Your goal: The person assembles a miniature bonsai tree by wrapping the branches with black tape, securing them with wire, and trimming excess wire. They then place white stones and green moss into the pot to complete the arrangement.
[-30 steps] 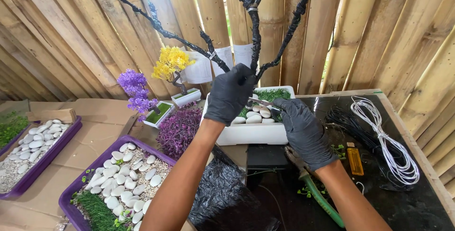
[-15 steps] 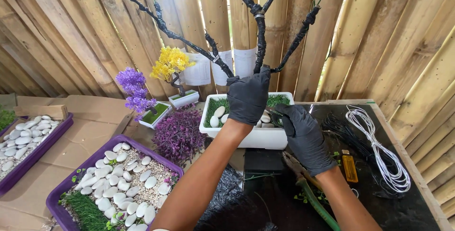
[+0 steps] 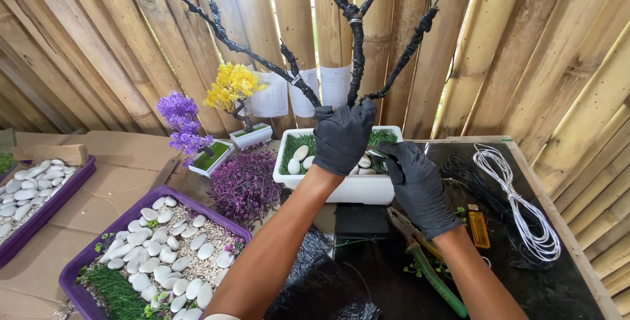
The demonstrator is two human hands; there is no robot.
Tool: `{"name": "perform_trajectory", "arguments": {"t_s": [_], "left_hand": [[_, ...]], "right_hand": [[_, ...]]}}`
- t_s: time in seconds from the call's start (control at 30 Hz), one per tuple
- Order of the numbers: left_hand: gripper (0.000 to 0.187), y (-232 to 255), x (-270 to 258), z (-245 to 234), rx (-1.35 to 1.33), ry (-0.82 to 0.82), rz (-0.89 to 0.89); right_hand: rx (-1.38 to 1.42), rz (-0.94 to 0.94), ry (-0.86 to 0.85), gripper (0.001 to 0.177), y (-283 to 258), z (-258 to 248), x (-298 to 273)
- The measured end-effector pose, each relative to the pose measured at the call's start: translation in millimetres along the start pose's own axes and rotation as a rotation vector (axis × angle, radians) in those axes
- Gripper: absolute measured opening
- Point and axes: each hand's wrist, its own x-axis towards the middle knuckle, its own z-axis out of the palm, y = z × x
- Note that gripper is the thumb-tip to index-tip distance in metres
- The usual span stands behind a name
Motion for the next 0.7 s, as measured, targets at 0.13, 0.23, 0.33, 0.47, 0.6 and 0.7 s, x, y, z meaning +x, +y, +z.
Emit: {"name": "perform_trajectory", "arguments": {"t_s": [0.13,0.23,0.33,0.47,0.6,0.7], "left_hand": [[0.015,26,-9,-20,0.152,-0.006,-0.044],[0.017,14,-3,-37,0.039,0.006,-0.078],[0.019,-3,9,-68,-0.128,0.026,-0.133],[0.020,-22,24,-117,-0.145,0.050,-0.151],[0.021,-45,-24,-98,-0.155,-0.044,-0.171],[0.015,-47,-24,-114,-0.282,-0.084,-0.227]], "right_hand": [[-0.017,0.012,-0.006,0.025,-5,-8,3],[0.005,0.042,-0.028,0.024,-8,-11,5],[0.010,0.029,-0.019,0.028,-26,-16,11],[-0.008,0.000,-0.030,0.037,-57,-30,17],[-0.096,-0.063,-0.007,0.052,-22,-33,14],[-0.089,-0.090,-0.018,0.067,-19,-38,18]]}}
